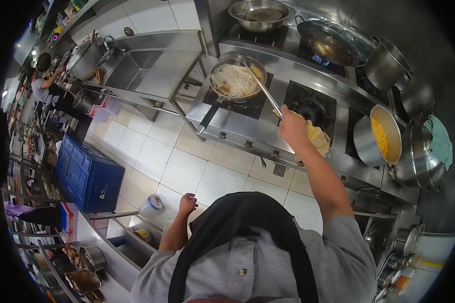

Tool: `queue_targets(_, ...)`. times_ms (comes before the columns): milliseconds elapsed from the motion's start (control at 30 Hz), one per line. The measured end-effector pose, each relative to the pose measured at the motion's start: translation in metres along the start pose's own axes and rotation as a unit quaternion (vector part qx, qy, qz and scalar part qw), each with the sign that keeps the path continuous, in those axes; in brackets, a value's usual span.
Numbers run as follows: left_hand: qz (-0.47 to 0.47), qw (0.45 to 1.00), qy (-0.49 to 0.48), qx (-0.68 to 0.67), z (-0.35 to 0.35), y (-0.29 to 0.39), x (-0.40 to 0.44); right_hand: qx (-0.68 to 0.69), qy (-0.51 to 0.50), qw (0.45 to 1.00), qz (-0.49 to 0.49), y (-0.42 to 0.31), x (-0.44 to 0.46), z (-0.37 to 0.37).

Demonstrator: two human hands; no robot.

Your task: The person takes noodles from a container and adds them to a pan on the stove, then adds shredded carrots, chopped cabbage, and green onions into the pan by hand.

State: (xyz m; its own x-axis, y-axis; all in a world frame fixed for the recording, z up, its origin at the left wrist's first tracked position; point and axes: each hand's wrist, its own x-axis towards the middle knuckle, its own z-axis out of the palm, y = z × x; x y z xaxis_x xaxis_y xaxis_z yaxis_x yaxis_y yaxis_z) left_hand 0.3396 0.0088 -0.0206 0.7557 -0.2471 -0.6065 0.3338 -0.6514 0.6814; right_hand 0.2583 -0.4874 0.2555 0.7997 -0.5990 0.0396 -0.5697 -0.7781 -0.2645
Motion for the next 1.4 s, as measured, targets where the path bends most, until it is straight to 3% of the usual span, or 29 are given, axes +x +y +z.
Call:
queue_targets(167, 0.041, 0.999, -0.008, -0.007, -0.017, 0.001, 0.004, -0.106, 0.013, 0.991, -0.075, -0.001, 0.032, 0.007)
queue_targets(233, 0.014, 1.000, -0.016, 0.015, -0.029, -0.019, 0.008, -0.171, -0.005, 0.978, -0.116, -0.001, 0.042, 0.008)
queue_targets(467, -0.103, 0.993, -0.033, 0.047, -0.081, -0.070, -0.007, -0.255, -0.043, 0.960, -0.106, -0.008, 0.051, 0.015)
queue_targets(567, -0.143, 0.990, -0.003, -0.001, -0.093, -0.078, -0.011, -0.213, -0.057, 0.970, -0.099, -0.001, 0.054, 0.018)
queue_targets(667, -0.125, 0.991, 0.025, -0.032, -0.096, -0.077, -0.013, -0.178, -0.059, 0.978, -0.090, -0.009, 0.046, 0.008)
queue_targets(933, -0.127, 0.991, -0.012, -0.028, -0.085, -0.064, -0.009, -0.064, -0.078, 0.995, 0.020, 0.005, 0.012, 0.035)
queue_targets(1167, -0.109, 0.994, -0.002, -0.030, -0.071, -0.034, -0.004, 0.012, -0.056, 0.997, 0.050, 0.009, -0.005, 0.026)
queue_targets(1333, -0.117, 0.993, 0.005, -0.015, -0.043, -0.017, -0.019, 0.050, -0.072, 0.996, 0.016, 0.037, -0.002, 0.052)
queue_targets(1400, -0.106, 0.994, 0.005, -0.002, -0.028, -0.015, -0.029, 0.218, -0.042, 0.975, 0.002, 0.047, -0.002, 0.063)
